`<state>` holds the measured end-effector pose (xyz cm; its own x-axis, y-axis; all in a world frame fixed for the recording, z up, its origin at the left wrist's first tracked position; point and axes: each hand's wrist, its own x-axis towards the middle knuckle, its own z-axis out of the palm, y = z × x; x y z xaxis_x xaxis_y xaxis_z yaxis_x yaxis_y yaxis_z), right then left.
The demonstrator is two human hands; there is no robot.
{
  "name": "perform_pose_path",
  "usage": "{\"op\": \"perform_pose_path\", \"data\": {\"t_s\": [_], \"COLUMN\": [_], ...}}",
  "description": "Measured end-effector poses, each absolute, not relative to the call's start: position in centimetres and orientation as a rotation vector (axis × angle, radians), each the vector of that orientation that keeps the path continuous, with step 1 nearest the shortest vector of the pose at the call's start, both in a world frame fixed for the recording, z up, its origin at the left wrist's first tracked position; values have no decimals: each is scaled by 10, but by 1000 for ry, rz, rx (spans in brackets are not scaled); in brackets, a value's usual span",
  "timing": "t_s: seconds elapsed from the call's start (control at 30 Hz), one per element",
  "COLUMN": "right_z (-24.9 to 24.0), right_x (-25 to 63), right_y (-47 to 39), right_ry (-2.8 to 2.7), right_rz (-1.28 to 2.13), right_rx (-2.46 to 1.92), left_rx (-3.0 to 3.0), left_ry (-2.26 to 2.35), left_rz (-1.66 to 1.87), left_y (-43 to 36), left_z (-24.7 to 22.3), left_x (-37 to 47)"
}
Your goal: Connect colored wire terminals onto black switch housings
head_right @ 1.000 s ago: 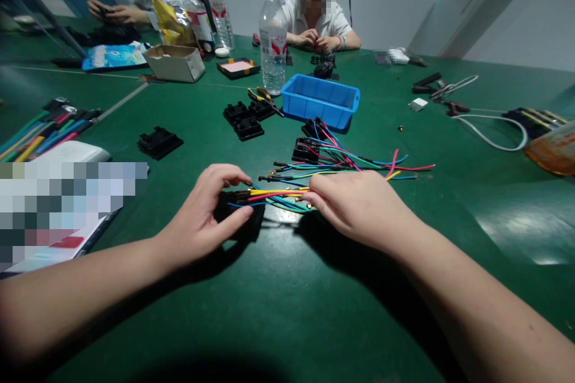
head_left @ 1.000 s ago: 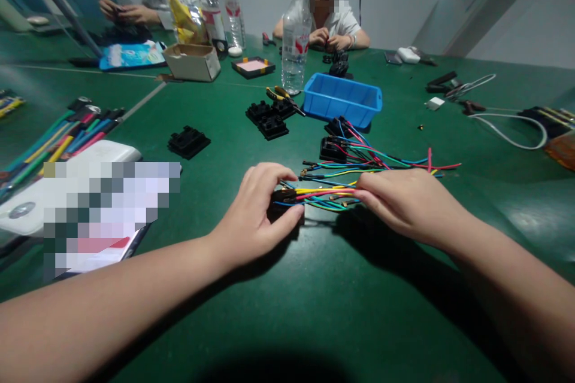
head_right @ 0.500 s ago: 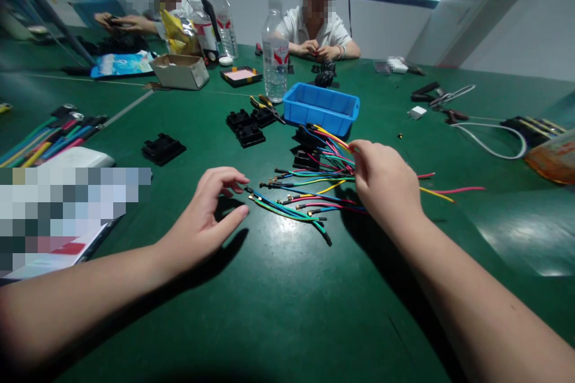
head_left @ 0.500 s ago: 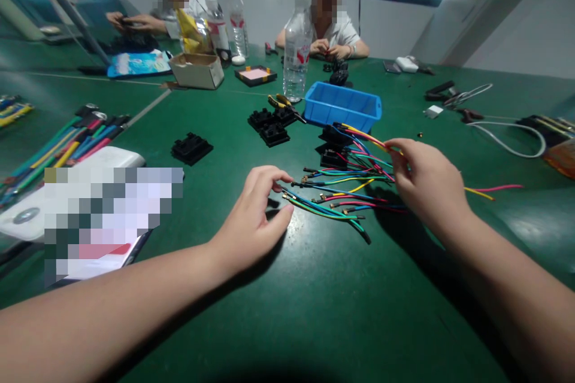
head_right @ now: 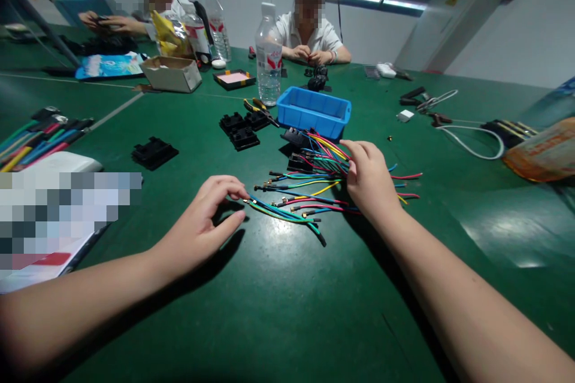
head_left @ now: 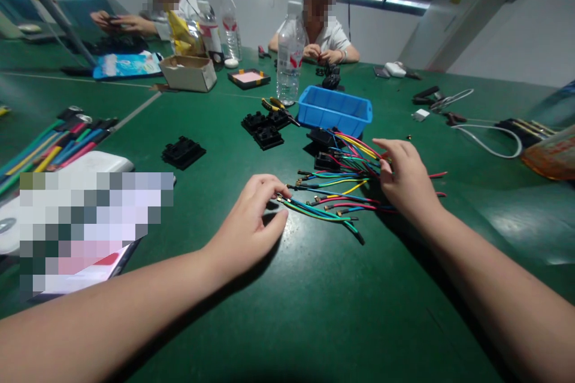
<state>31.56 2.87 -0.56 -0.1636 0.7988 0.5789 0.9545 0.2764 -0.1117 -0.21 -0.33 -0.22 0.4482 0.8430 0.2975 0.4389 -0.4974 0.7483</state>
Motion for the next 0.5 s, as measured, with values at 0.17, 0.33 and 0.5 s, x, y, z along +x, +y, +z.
{"op": "perform_pose_path", "data": {"t_s": [0.17,0.33,0.5], "right_z": [-6,-4,-3], "right_x": [324,320,310], "right_y": [29,24,21], "right_ry": [-1992,-2108,-2240], "right_rz": [-478,-552,-515], "right_rx": [-1609,-1592,-1568], "left_rx": [2136,2148,2160], "left_ry": [1057,1065,1046], "left_rz": [893,879,864], "left_y": [-3,-3,-4], "left_z": [-3,-2,-2], "left_x": [-2,-2,-2]}}
